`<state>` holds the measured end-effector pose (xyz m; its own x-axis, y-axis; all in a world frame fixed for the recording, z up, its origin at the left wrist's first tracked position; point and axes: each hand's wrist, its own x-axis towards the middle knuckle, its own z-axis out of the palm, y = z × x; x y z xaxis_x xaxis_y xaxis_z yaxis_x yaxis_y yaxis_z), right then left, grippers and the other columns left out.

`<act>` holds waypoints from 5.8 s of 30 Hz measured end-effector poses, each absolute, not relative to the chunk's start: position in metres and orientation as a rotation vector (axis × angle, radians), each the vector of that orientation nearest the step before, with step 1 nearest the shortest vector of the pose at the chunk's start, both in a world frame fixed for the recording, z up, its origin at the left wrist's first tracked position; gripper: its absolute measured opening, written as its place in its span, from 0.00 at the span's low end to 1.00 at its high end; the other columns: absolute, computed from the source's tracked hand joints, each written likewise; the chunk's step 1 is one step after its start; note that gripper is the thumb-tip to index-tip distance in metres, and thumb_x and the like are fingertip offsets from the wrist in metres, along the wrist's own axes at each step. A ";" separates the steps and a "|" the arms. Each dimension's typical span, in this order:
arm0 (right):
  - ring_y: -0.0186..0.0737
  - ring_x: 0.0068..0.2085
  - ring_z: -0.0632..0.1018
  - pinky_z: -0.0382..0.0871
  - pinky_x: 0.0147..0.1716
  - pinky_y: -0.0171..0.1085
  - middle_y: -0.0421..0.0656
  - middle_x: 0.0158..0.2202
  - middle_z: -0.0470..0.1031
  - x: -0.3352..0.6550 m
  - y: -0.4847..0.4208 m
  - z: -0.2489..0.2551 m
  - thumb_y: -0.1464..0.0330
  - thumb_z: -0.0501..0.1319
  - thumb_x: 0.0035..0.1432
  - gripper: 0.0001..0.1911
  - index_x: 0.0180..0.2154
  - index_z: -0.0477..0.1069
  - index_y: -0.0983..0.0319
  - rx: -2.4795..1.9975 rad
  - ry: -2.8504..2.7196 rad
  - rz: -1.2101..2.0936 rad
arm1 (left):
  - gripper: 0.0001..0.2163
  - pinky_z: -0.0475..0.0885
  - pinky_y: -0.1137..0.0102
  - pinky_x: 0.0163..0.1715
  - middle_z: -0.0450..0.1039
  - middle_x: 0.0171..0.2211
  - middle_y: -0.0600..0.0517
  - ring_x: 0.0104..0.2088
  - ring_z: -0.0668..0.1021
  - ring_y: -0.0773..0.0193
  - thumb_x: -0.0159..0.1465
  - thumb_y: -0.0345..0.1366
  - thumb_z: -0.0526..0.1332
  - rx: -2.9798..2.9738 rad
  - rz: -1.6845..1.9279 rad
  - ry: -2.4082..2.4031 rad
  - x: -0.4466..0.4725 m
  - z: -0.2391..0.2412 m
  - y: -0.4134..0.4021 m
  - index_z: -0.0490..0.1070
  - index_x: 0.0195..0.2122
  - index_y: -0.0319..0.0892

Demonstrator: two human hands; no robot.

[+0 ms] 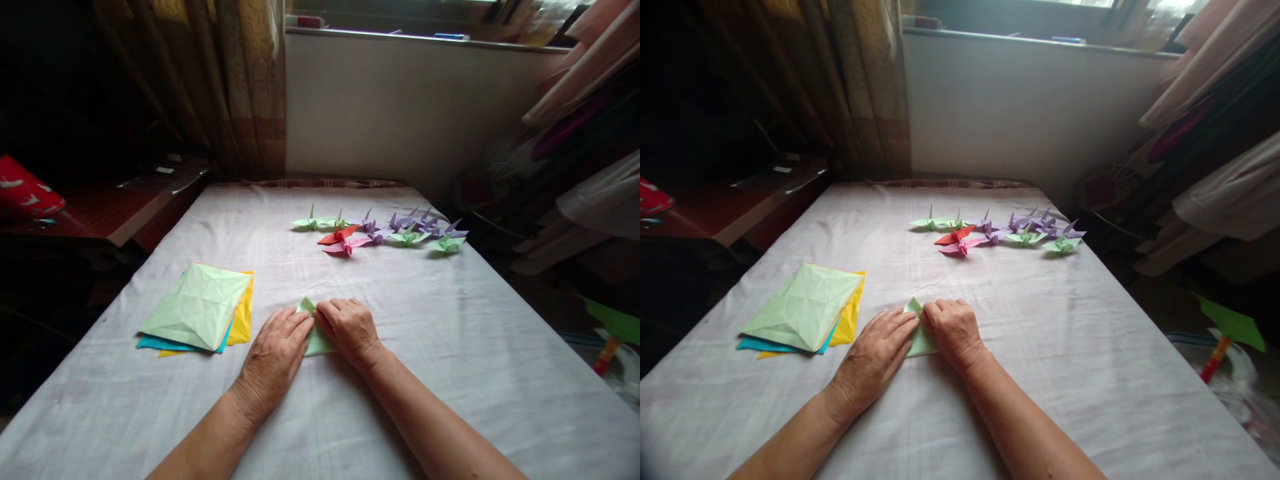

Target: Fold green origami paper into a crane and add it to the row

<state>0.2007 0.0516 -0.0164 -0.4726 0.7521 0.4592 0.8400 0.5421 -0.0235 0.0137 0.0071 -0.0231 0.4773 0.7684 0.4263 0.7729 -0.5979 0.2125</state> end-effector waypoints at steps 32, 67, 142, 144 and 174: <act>0.62 0.70 0.51 0.45 0.63 0.60 0.58 0.71 0.47 0.239 0.018 -0.009 0.47 0.56 0.61 0.39 0.67 0.56 0.60 -2.024 -2.384 0.184 | 0.15 0.64 0.51 0.62 0.70 0.57 0.44 0.61 0.69 0.52 0.63 0.33 0.63 -2.858 -0.805 -1.588 0.010 -0.023 0.013 0.68 0.51 0.42; 0.54 0.70 0.53 0.44 0.66 0.61 0.48 0.70 0.49 0.266 -0.022 0.006 0.49 0.53 0.66 0.32 0.67 0.56 0.52 -1.320 -2.791 0.433 | 0.16 0.62 0.52 0.63 0.70 0.60 0.48 0.62 0.68 0.54 0.68 0.38 0.55 -2.805 -0.555 -1.586 -0.028 -0.017 0.000 0.69 0.55 0.47; 0.55 0.60 0.70 0.66 0.55 0.55 0.47 0.55 0.76 0.253 -0.001 -0.007 0.65 0.65 0.55 0.07 0.38 0.78 0.57 -1.562 -2.135 0.248 | 0.31 0.59 0.51 0.64 0.55 0.68 0.38 0.68 0.58 0.49 0.70 0.47 0.52 -2.707 -0.659 -1.480 0.012 -0.031 -0.018 0.46 0.70 0.40; 0.56 0.61 0.69 0.64 0.56 0.57 0.47 0.54 0.76 0.254 -0.005 -0.012 0.65 0.65 0.54 0.06 0.37 0.78 0.57 -1.518 -2.104 0.296 | 0.31 0.61 0.50 0.63 0.62 0.65 0.38 0.66 0.64 0.49 0.70 0.47 0.52 -2.677 -0.742 -1.514 0.011 -0.033 -0.015 0.46 0.70 0.40; 0.40 0.41 0.78 0.68 0.44 0.40 0.41 0.38 0.82 0.233 -0.032 0.012 0.70 0.55 0.65 0.11 0.35 0.75 0.55 -1.090 -2.136 -0.101 | 0.12 0.60 0.58 0.61 0.81 0.43 0.56 0.49 0.79 0.60 0.68 0.29 0.60 -2.449 -1.052 -0.973 0.017 0.025 -0.026 0.73 0.49 0.52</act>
